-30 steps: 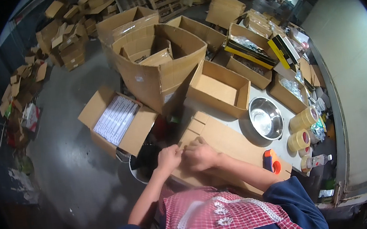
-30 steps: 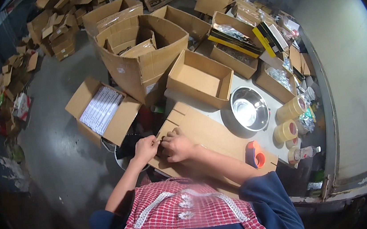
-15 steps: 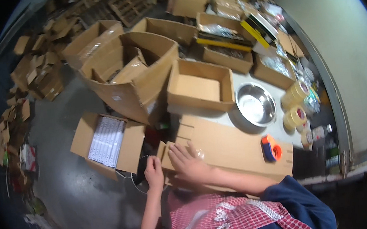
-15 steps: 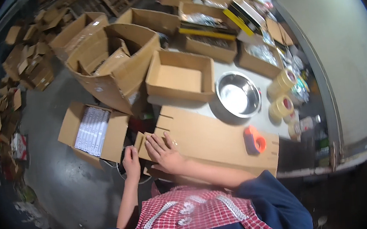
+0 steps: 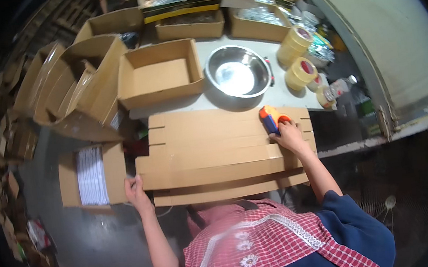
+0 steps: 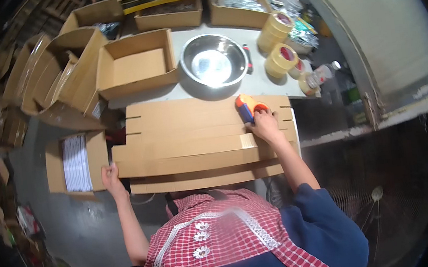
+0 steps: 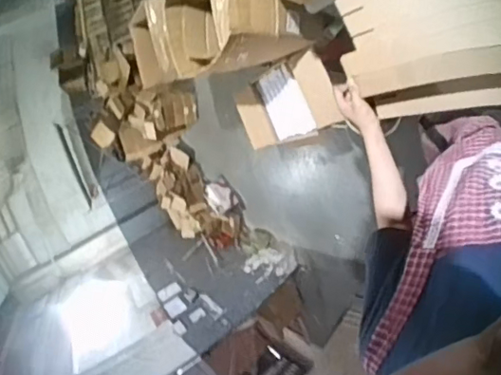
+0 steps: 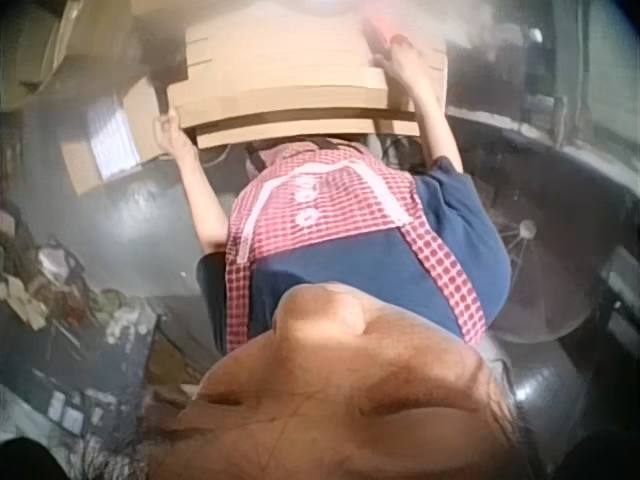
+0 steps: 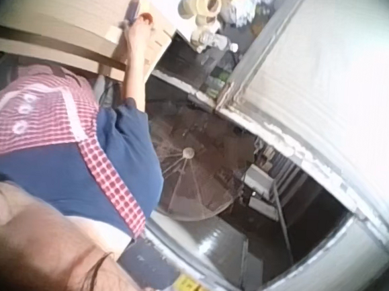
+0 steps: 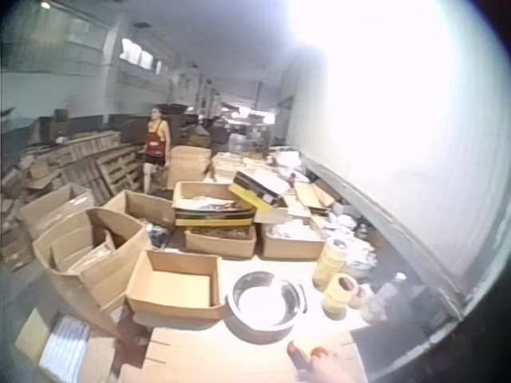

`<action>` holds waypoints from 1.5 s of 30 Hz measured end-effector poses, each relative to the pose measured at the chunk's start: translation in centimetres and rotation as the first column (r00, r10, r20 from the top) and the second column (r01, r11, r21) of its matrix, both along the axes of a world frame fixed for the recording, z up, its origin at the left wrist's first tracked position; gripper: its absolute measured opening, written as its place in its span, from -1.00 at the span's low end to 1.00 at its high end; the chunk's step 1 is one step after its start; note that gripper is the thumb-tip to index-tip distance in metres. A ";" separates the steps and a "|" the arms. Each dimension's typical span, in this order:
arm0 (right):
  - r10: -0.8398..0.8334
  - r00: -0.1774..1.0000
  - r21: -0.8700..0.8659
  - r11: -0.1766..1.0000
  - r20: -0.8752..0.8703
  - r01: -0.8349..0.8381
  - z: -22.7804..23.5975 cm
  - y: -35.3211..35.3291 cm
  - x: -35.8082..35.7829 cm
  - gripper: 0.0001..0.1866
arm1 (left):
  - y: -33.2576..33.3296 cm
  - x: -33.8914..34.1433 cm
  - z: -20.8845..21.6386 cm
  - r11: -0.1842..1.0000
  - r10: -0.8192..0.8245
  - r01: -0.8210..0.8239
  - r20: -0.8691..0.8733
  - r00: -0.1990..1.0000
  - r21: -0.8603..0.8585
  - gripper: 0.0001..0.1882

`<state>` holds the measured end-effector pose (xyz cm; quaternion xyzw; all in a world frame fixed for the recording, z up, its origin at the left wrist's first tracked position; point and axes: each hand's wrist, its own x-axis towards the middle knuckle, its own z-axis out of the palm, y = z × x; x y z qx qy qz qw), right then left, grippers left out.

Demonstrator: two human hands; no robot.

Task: The person packages metal furniture hardware. They place drawer slides and small bags of components onto a cardboard sleeve, fold the cardboard, and seal it using a tape dispenser.

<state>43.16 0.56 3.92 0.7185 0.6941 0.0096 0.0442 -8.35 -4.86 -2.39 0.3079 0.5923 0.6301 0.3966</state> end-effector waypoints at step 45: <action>-0.269 0.474 -0.448 0.835 -0.838 -0.320 13.2 2.8 -29.0 -0.63 | 1.9 -6.9 -0.7 0.933 -0.219 0.344 0.599 0.770 -0.101 -0.48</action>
